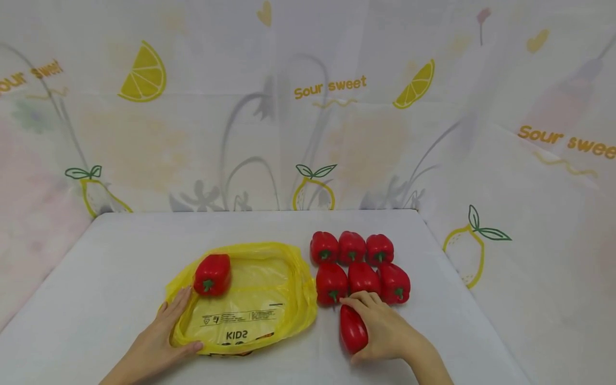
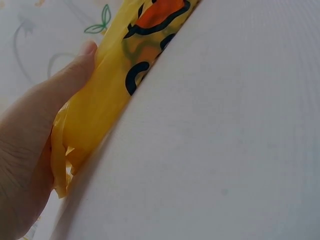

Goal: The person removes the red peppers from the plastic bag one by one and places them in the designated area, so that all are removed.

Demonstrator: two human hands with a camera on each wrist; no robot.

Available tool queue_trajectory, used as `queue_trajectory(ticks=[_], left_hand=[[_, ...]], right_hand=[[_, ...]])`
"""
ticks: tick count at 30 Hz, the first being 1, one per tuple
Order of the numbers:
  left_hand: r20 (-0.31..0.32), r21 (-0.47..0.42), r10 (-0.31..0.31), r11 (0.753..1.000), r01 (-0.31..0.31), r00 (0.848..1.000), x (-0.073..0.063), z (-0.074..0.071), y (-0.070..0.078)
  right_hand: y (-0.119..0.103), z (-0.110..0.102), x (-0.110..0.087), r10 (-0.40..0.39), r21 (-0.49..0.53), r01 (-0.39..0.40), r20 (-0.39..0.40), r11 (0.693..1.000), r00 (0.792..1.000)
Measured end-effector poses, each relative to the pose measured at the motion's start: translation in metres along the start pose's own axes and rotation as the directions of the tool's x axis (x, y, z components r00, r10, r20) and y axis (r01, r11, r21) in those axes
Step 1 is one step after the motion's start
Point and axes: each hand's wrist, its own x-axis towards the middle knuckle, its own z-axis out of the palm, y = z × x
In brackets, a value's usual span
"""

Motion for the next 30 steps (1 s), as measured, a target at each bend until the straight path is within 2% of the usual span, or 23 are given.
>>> queue_trajectory(ticks=[7,12,15,18,23,27,30], left_hand=[[0.001,0.006,0.002,1.0,-0.002,1.0,0.0,0.0,0.0],[-0.004,0.003,0.007,1.0,-0.007,1.0,-0.001,0.0,-0.001],[-0.009,-0.002,0.011,1.0,-0.011,1.0,-0.001,0.0,-0.001],[-0.013,-0.003,0.02,1.0,-0.02,1.0,-0.001,0.001,-0.001],[-0.022,0.001,0.037,0.999,-0.037,0.999,0.0,0.001,-0.002],[-0.027,0.004,0.047,0.999,-0.047,0.999,0.0,0.001,-0.002],[-0.027,0.005,0.05,0.999,-0.049,0.998,0.0,0.0,-0.002]], right_hand=[[-0.003,-0.001,-0.001,-0.018,-0.016,0.017,-0.073,1.0,0.997],[-0.008,-0.002,0.002,-0.012,-0.047,0.002,-0.196,0.999,0.981],[-0.012,-0.003,0.005,-0.049,-0.066,0.031,-0.29,0.997,0.956],[-0.015,-0.004,0.008,-0.121,-0.091,0.095,-0.357,0.991,0.926],[-0.018,-0.005,0.013,-0.243,-0.147,0.199,-0.411,0.969,0.879],[-0.023,-0.008,0.017,-0.306,-0.151,0.266,-0.448,0.952,0.84],[-0.027,-0.01,0.02,-0.331,-0.142,0.3,-0.46,0.943,0.824]])
